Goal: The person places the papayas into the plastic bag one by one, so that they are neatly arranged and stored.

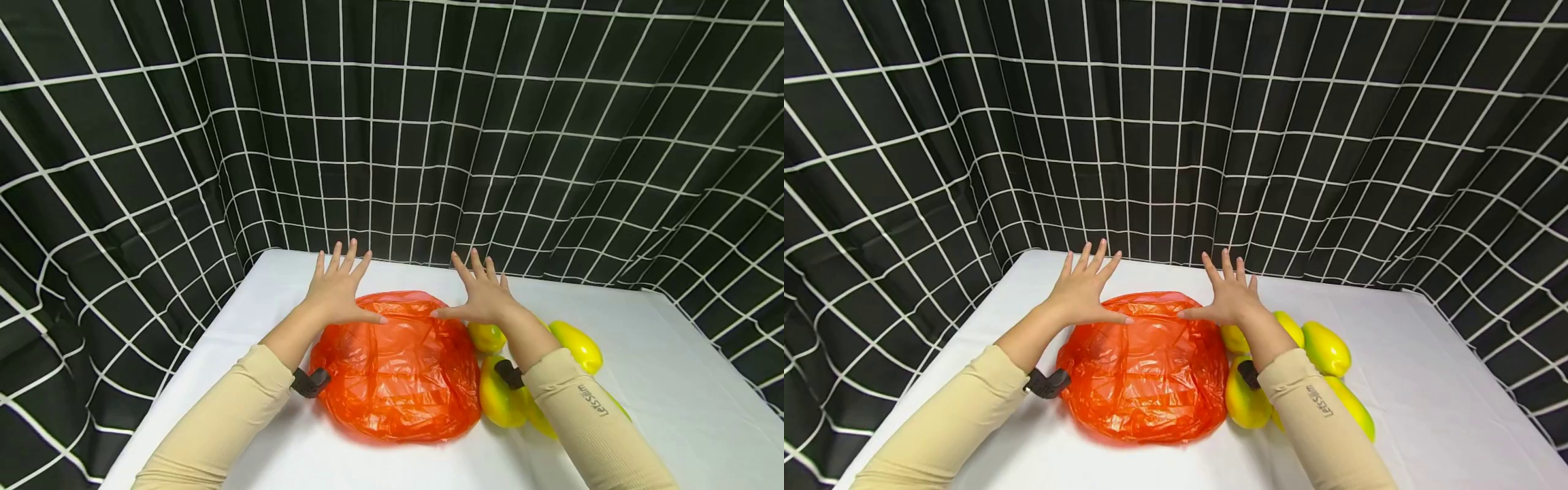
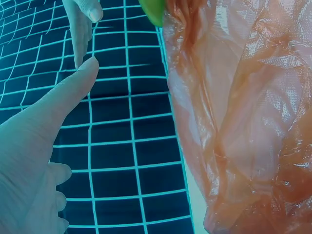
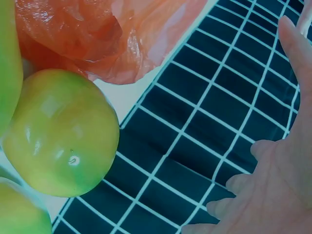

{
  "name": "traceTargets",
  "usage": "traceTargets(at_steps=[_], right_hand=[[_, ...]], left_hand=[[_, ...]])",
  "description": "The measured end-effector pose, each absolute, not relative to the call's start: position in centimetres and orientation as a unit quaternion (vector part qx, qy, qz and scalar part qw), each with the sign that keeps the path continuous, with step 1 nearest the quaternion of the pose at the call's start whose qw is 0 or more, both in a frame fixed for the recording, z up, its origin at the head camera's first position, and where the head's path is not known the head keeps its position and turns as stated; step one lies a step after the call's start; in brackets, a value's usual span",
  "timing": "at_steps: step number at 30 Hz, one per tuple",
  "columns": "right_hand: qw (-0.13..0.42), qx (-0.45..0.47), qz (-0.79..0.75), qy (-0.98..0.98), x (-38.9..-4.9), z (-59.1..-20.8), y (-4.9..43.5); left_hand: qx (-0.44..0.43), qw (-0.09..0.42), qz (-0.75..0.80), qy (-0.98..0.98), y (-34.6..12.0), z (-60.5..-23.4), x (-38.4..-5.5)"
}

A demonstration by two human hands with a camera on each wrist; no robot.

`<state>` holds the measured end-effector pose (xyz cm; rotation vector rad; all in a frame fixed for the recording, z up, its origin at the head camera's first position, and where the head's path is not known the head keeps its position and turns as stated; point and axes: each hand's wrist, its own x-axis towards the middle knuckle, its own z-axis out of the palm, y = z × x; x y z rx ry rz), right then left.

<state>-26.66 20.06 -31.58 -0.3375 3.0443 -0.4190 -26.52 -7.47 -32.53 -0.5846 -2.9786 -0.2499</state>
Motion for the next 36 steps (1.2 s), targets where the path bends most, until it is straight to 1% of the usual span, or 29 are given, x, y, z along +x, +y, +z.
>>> traceTargets(at_steps=[6,11,14,17,22,27,31,36], right_hand=[[0.029,-0.121,-0.144,0.982,-25.8,-31.0,20.6],[0.065,-0.119,-0.184,0.974,-23.6,-30.4,21.7],[0.069,-0.112,-0.214,0.968,-22.0,-30.4,22.6],[0.059,-0.103,-0.250,0.961,-20.4,-30.9,23.4],[0.046,-0.066,-0.315,0.946,-18.1,-32.0,24.0],[0.043,-0.016,-0.378,0.925,-16.2,-33.7,24.1],[0.031,0.011,-0.419,0.908,-15.1,-35.0,24.2],[0.016,0.030,-0.438,0.898,-14.4,-36.1,24.3]], left_hand=[[-0.191,0.056,-0.106,-0.974,-8.1,-33.0,-26.2],[-0.186,0.043,-0.175,-0.966,-9.6,-34.1,-24.6],[-0.179,0.033,-0.236,-0.955,-10.5,-35.0,-23.5],[-0.163,0.015,-0.302,-0.939,-11.1,-36.2,-22.6],[-0.108,-0.022,-0.432,-0.895,-12.1,-38.7,-21.7],[-0.064,-0.034,-0.532,-0.843,-12.9,-41.2,-21.4],[-0.062,-0.053,-0.589,-0.804,-12.8,-42.3,-21.2],[-0.059,-0.071,-0.609,-0.788,-12.4,-43.0,-20.7]])
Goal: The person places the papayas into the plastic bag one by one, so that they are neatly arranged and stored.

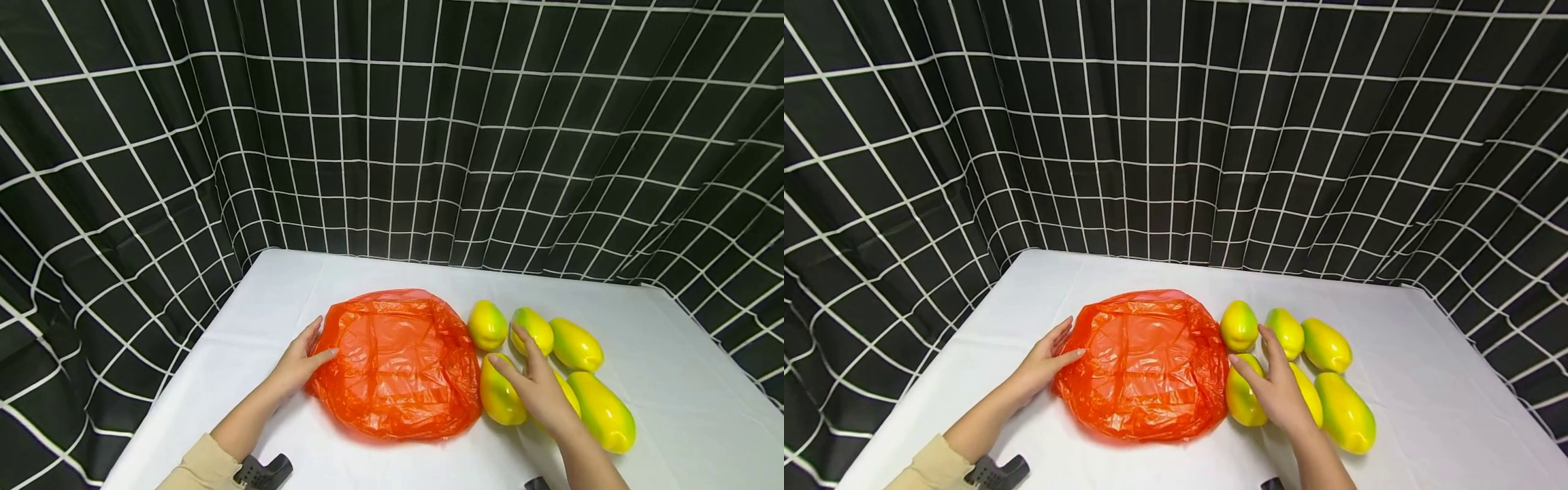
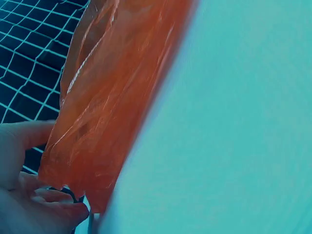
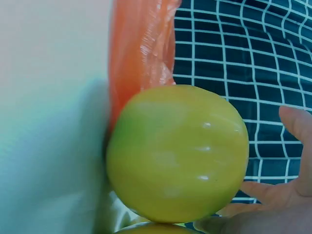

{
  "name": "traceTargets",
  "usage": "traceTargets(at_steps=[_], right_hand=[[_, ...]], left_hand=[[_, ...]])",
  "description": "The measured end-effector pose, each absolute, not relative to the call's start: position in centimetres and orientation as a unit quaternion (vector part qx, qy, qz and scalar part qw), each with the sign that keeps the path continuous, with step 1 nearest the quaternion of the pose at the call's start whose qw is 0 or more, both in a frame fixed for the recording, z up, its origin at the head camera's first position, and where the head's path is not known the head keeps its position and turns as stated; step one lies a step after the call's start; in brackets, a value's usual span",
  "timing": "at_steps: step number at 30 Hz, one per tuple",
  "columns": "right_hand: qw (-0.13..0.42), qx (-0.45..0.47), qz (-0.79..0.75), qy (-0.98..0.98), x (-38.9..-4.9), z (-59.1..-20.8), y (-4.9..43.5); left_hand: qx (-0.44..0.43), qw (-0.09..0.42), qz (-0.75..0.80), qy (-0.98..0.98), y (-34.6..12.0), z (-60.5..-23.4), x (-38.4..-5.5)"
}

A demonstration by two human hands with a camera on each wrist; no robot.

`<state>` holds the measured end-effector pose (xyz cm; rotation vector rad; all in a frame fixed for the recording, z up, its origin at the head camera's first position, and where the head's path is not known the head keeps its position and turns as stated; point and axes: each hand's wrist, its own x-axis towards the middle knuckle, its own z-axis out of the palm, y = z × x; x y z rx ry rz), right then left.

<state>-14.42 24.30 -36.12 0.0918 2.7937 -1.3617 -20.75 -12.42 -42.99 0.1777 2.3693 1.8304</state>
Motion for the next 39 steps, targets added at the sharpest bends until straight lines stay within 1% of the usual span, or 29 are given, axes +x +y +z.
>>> traceTargets(at_steps=[12,22,32,39], right_hand=[[0.004,0.038,-0.410,0.911,-14.3,-37.5,23.7],[-0.027,0.039,-0.396,0.917,-14.0,-38.4,23.4],[-0.022,0.064,-0.393,0.917,-13.9,-38.8,23.8],[-0.032,0.062,-0.399,0.914,-13.8,-39.1,23.7]], left_hand=[[0.049,0.086,0.601,0.793,-12.2,-43.0,-20.3],[0.040,0.091,0.607,0.788,-12.0,-42.9,-20.2],[0.042,0.093,0.606,0.789,-12.0,-42.9,-20.1],[0.037,0.099,0.606,0.788,-12.1,-43.0,-20.1]])
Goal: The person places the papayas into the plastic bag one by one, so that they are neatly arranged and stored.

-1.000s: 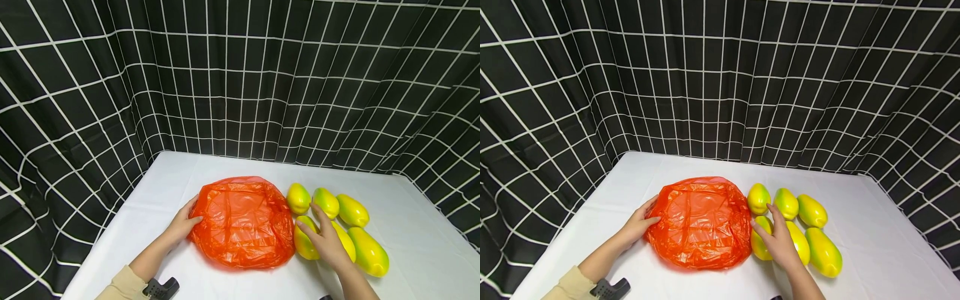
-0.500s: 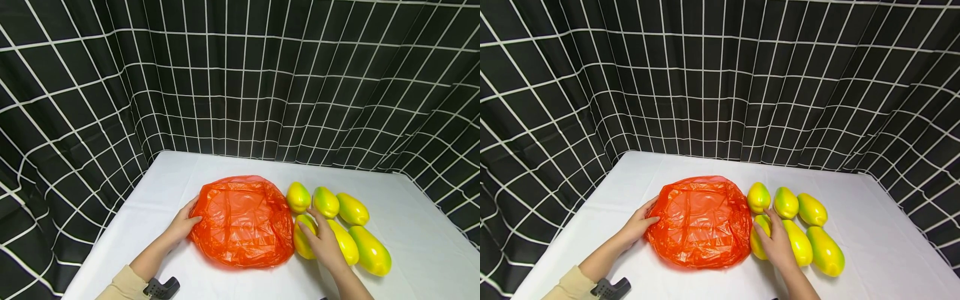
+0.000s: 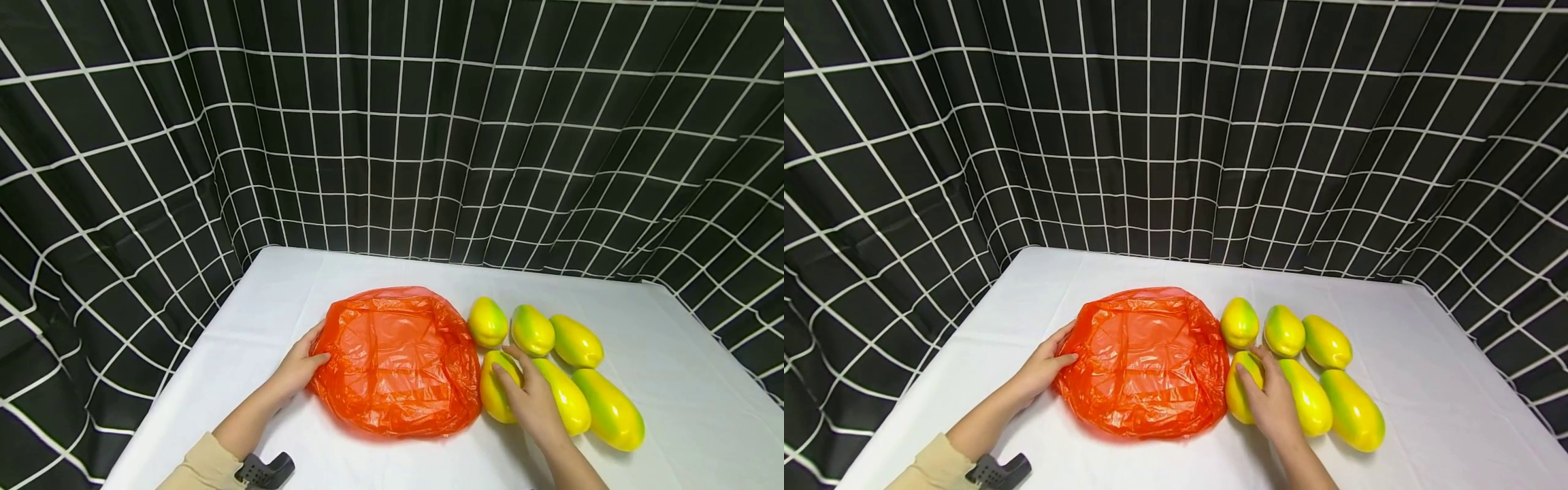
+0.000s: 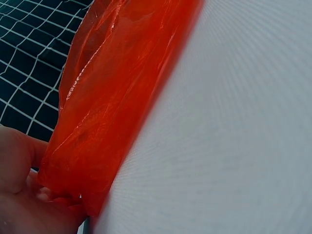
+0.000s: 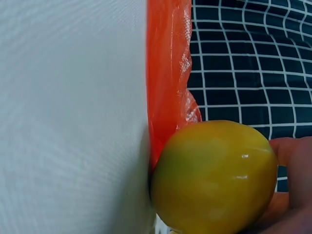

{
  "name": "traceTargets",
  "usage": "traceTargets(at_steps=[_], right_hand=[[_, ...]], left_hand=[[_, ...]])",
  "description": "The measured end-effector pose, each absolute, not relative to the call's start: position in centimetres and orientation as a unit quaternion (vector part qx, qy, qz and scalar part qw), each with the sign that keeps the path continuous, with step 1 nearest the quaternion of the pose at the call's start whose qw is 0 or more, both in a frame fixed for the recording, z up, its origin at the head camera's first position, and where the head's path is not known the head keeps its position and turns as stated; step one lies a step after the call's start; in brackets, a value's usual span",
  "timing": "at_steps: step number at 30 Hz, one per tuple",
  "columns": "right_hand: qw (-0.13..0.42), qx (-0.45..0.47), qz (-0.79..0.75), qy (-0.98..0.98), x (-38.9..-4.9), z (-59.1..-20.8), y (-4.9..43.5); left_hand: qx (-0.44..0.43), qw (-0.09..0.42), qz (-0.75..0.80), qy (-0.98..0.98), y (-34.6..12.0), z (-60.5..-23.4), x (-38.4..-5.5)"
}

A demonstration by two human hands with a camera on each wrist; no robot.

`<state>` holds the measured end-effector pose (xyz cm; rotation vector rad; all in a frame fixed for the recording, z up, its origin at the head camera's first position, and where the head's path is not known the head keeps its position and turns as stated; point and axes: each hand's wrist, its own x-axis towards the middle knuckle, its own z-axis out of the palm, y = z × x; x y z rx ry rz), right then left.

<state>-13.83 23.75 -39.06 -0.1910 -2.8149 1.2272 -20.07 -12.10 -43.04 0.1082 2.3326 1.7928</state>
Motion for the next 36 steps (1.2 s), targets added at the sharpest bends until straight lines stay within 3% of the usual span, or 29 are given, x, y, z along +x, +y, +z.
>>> traceTargets(at_steps=[16,36], right_hand=[[0.021,-0.042,0.392,-0.919,-13.80,-39.66,23.55],[0.059,-0.026,0.395,-0.916,-13.68,-38.79,23.11]], left_hand=[[0.038,0.101,0.602,0.791,-12.14,-42.95,-20.03],[0.044,0.102,0.607,0.787,-12.14,-43.03,-20.08]])
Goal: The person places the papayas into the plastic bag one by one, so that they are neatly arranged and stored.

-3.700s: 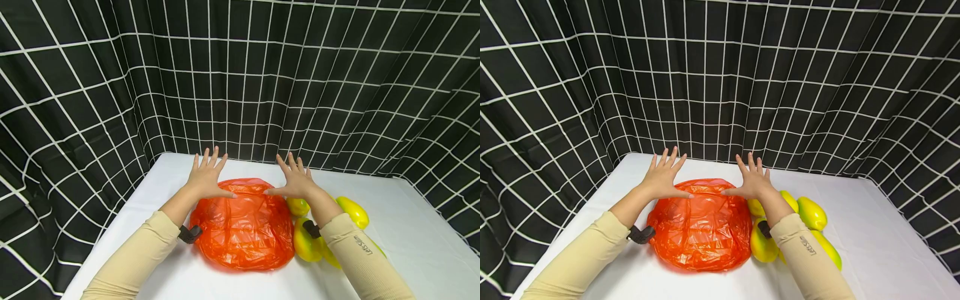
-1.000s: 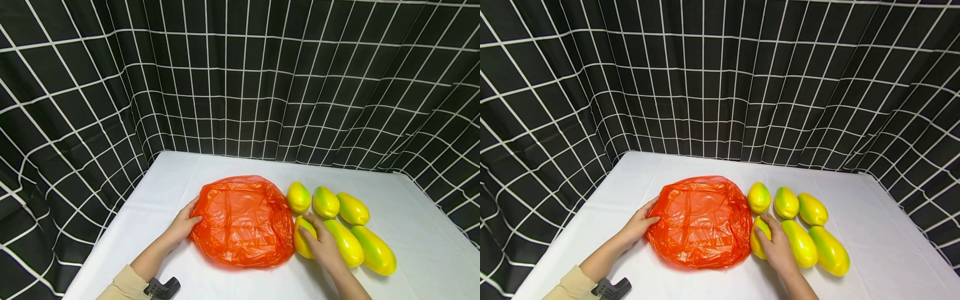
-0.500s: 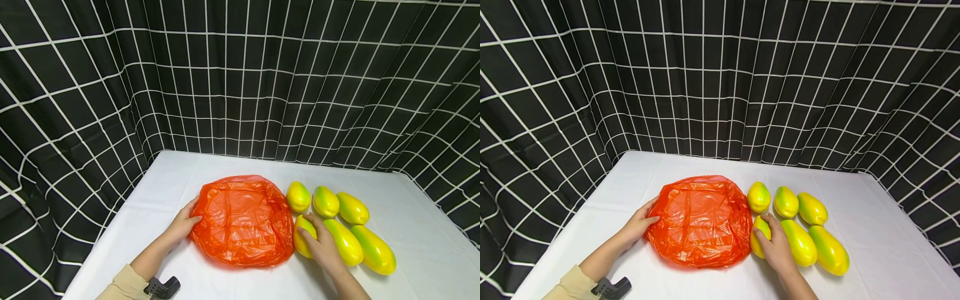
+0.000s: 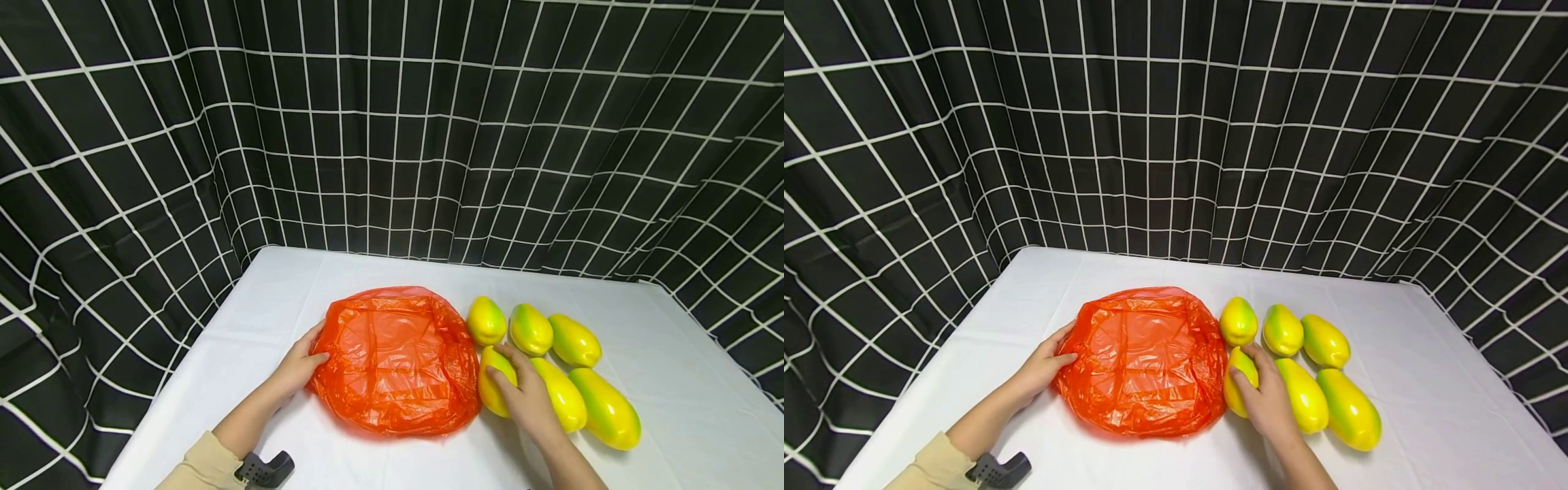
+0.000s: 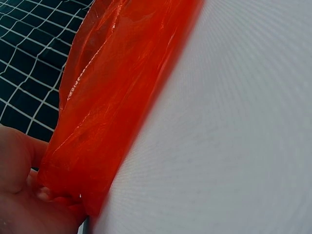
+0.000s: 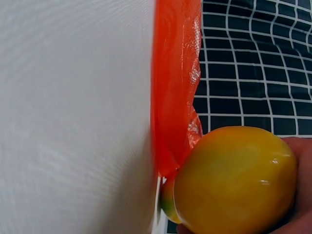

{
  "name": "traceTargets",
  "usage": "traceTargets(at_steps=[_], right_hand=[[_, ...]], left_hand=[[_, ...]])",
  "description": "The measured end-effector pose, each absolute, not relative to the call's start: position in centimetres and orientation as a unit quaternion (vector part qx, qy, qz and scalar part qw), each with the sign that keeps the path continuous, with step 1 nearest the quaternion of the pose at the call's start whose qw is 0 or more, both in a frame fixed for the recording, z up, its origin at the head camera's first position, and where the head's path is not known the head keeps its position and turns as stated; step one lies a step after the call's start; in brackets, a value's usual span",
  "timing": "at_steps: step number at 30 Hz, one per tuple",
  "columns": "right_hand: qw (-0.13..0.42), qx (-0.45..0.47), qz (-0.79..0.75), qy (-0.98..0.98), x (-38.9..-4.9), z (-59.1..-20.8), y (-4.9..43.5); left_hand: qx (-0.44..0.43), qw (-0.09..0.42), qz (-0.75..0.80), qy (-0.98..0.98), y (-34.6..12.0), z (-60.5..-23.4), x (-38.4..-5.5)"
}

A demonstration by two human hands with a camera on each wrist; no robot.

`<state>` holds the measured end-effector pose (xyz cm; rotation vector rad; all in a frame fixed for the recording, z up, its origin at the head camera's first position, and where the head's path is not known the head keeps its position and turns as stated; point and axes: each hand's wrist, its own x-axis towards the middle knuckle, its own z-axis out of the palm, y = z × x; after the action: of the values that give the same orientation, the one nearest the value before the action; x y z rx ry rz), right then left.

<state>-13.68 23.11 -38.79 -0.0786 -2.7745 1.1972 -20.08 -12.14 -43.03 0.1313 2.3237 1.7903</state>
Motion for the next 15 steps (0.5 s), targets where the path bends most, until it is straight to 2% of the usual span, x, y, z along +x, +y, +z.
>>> traceTargets(at_steps=[15], right_hand=[[0.059,-0.020,0.403,-0.913,-13.71,-38.17,22.69]], left_hand=[[0.046,0.102,0.602,0.791,-12.19,-43.28,-20.10]])
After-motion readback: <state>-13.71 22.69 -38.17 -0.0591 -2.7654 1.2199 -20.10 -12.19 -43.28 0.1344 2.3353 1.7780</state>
